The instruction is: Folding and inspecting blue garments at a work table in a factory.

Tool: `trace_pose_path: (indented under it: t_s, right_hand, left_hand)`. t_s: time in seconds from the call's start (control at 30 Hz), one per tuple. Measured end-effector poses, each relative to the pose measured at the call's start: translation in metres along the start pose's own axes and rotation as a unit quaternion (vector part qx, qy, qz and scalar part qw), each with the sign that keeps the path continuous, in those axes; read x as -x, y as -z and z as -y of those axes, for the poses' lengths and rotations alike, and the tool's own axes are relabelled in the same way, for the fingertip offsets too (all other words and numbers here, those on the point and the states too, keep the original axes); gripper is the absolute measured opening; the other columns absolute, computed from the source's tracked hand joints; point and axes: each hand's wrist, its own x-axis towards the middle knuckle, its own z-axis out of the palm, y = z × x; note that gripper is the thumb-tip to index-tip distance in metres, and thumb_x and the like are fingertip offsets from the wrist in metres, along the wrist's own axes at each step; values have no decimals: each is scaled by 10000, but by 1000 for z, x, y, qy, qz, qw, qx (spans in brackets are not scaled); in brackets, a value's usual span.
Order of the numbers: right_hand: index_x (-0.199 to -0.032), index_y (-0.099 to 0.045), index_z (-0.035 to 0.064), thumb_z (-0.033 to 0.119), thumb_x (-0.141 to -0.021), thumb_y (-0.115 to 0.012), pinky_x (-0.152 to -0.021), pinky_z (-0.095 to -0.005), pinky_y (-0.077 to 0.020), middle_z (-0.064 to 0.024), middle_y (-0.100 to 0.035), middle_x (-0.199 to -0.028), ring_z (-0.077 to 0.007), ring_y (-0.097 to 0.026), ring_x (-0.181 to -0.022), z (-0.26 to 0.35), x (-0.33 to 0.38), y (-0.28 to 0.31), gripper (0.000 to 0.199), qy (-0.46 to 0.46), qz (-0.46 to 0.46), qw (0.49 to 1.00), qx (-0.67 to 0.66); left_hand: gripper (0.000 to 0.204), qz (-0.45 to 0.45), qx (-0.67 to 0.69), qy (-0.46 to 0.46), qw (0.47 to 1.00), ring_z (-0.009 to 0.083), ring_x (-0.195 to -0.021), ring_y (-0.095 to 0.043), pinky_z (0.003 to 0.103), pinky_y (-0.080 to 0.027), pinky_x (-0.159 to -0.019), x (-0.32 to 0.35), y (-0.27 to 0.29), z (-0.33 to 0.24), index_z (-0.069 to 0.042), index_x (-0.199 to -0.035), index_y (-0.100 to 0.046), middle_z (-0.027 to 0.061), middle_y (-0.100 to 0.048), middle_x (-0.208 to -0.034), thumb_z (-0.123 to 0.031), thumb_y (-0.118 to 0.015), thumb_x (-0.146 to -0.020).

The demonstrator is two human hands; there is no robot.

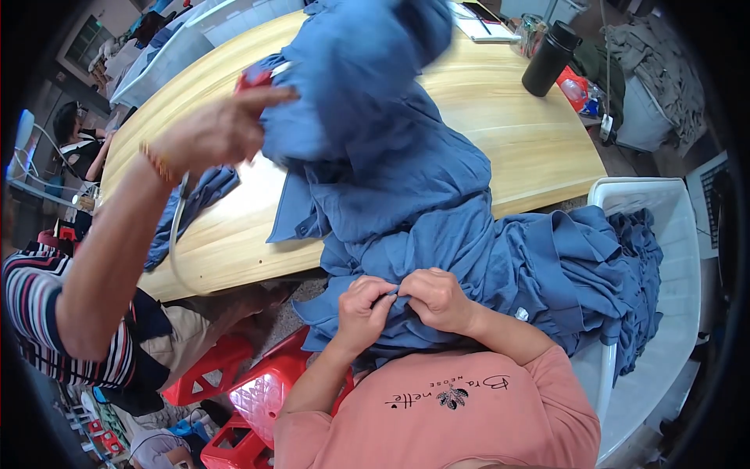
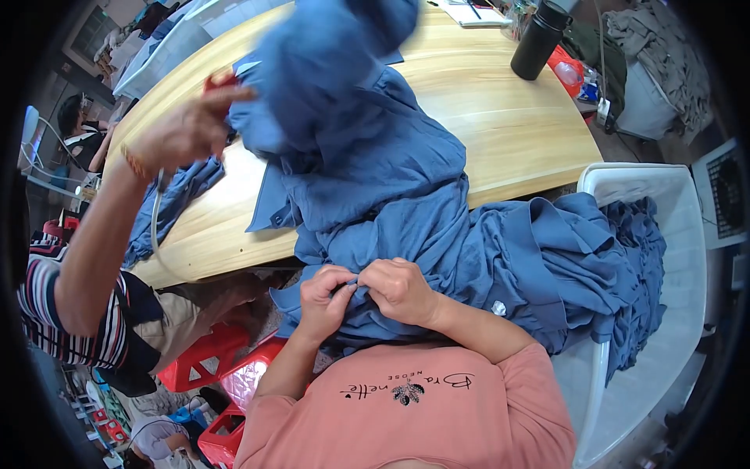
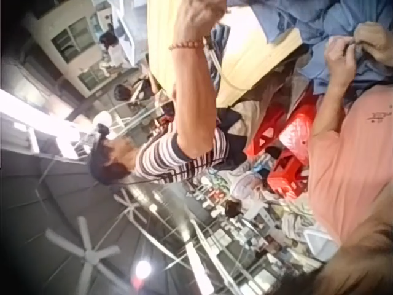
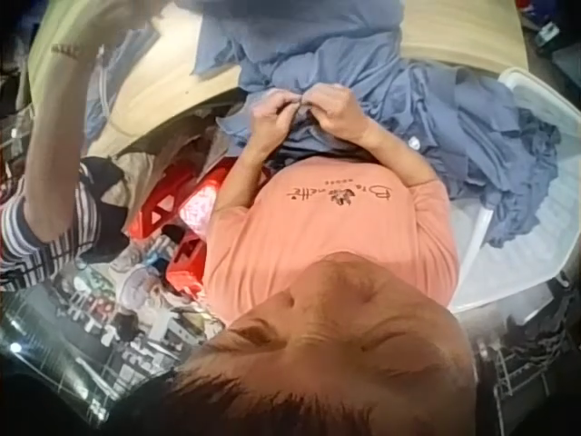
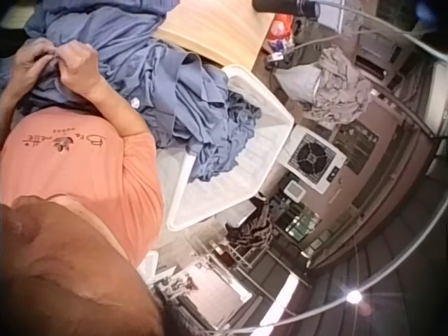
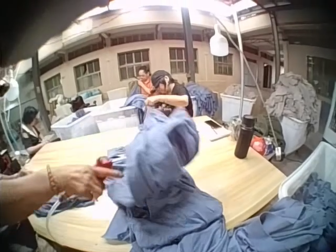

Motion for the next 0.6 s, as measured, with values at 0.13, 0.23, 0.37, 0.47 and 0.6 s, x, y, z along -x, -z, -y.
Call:
trace_pose_path:
  t_s: [0.13,0.23,0.37,0.47,0.6]
  right_hand:
    - [-824,-592,2,-41,-653,-571,-592,-369,-462,-122,-600,-764,-298,-592,-675,-1,-5,-5,177,-39,-43,998,-37]
    - [-822,-588,-1,-44,-651,-562,-576,-376,-468,-123,-586,-726,-310,-587,-652,-4,-5,-4,178,-64,3,998,-29]
    - [-794,-581,2,-41,-635,-560,-544,-373,-459,-130,-570,-680,-304,-575,-595,-1,-5,-6,166,-16,-36,999,4]
    - [-771,-574,7,-39,-626,-558,-524,-365,-451,-136,-565,-662,-301,-569,-570,0,-8,-7,153,-7,-55,998,29]
    - [-809,-569,10,-39,-645,-560,-512,-360,-446,-115,-542,-650,-291,-552,-552,1,-10,-5,171,11,-134,991,11]
  left_hand:
    - [181,-70,-101,-97,988,276,-731,-597,331,-464,-649,1,-9,-3,-17,-813,-616,112,-608,-752,94,-626,-671]
    - [204,-77,-150,-146,975,277,-727,-596,345,-443,-635,0,-9,-5,-17,-827,-611,104,-607,-750,98,-615,-658]
    - [230,-95,-195,-190,957,267,-735,-595,345,-408,-605,0,-9,-8,-16,-856,-606,95,-613,-750,84,-610,-648]
    - [229,-109,-188,-186,958,273,-723,-593,352,-414,-605,0,-15,-7,-7,-862,-596,107,-607,-745,99,-601,-660]
    - [147,-121,-95,-93,984,266,-731,-598,365,-425,-633,-6,-25,-15,-20,-879,-576,102,-605,-726,9,-610,-738]
